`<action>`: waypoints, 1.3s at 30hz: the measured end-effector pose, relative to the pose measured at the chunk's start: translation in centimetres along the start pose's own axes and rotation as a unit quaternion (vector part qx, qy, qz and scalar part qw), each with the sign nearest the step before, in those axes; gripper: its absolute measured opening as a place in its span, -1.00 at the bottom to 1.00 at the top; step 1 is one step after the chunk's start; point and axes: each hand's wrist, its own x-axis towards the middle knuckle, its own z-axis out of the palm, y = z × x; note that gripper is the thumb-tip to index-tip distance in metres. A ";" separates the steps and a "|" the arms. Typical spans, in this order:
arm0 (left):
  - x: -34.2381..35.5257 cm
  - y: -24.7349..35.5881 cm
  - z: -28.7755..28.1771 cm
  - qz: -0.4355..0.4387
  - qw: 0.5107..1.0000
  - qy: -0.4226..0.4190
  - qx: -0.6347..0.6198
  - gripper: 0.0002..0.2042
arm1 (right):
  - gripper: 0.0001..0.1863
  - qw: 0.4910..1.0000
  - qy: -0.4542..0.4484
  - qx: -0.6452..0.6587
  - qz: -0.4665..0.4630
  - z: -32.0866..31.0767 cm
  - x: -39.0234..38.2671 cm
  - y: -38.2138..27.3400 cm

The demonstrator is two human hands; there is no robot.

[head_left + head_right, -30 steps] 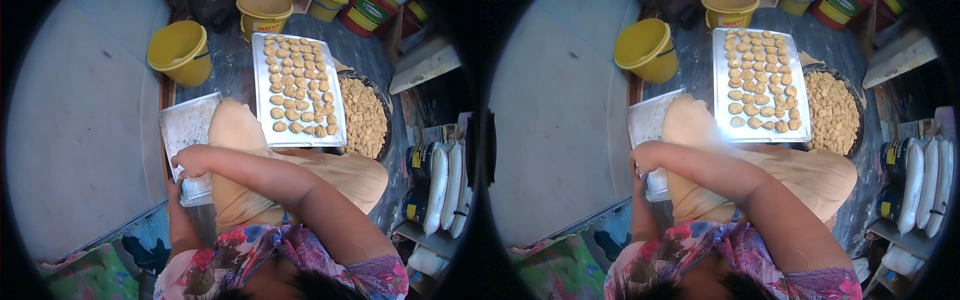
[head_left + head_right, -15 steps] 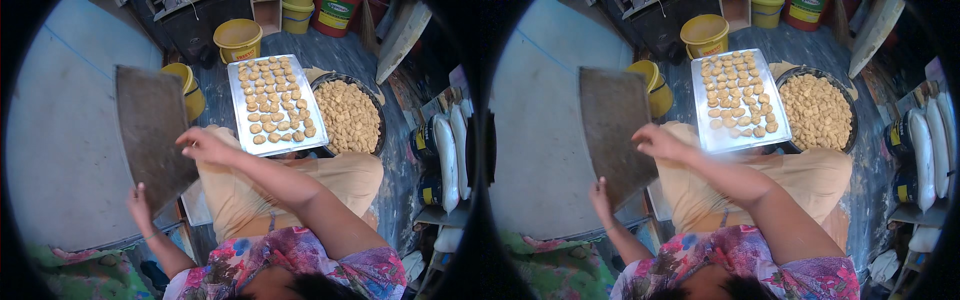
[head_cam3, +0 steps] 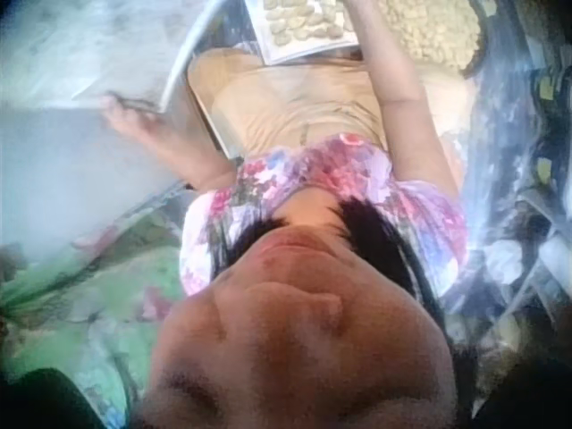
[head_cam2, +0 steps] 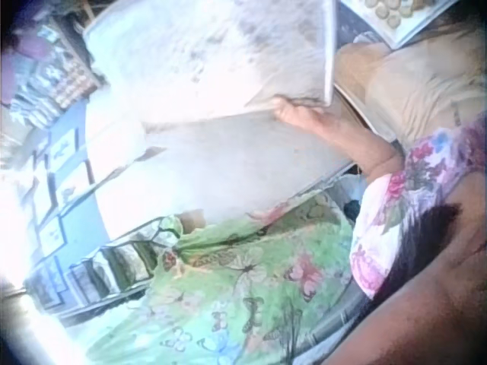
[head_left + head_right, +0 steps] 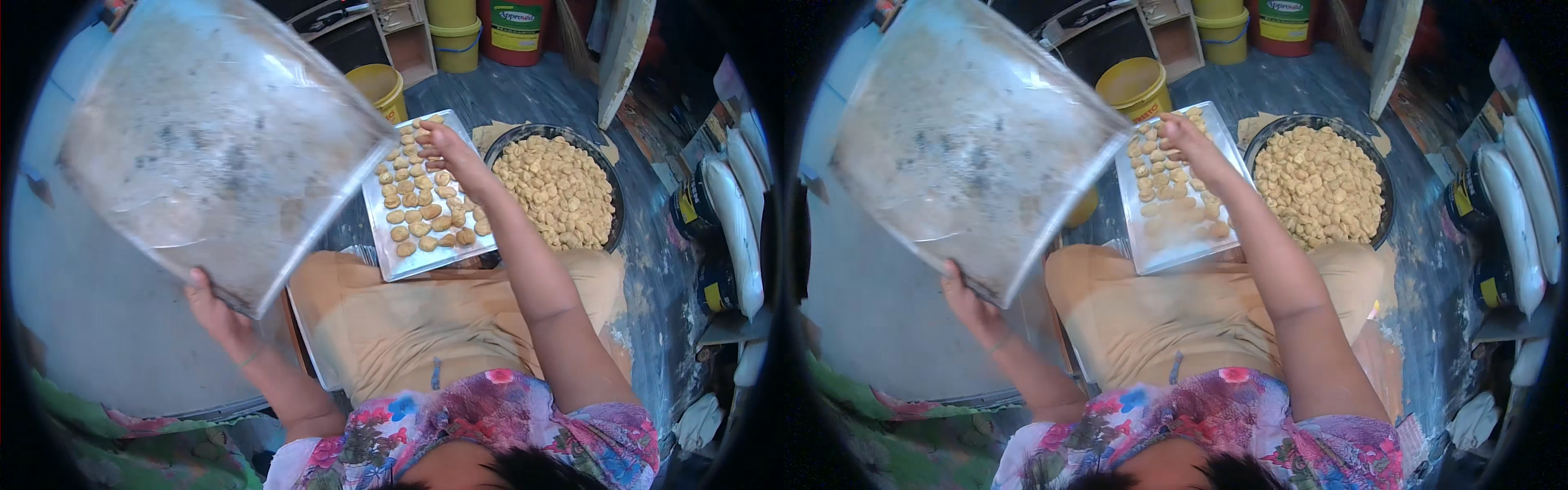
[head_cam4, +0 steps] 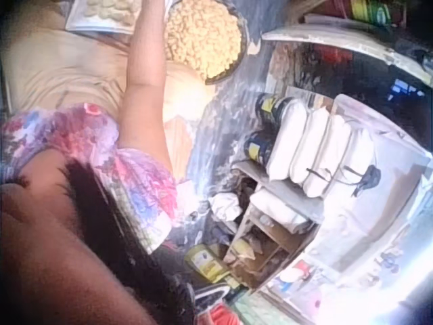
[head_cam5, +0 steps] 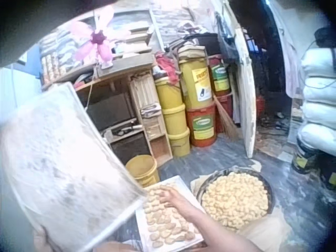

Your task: The person places a metal baking tray on their lap and arranges dough pieces onto it by hand. They set the filled tray aside, place another metal tray on their lap, and arrange more dough pieces onto it.

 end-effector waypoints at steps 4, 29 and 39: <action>-2.9 -6.4 2.6 -0.147 0.985 -0.075 -0.058 -0.60 | -0.30 0.980 -0.039 0.148 0.129 -4.1 -3.6 -0.9; -8.0 -30.6 2.5 -0.203 0.899 -0.124 0.367 -0.72 | -0.37 0.840 0.177 -0.481 0.179 -12.5 -10.7 11.5; -7.5 -28.0 4.6 -0.293 0.902 -0.093 0.304 -0.47 | -0.32 0.762 0.217 -0.570 -0.218 -5.0 -0.8 -2.0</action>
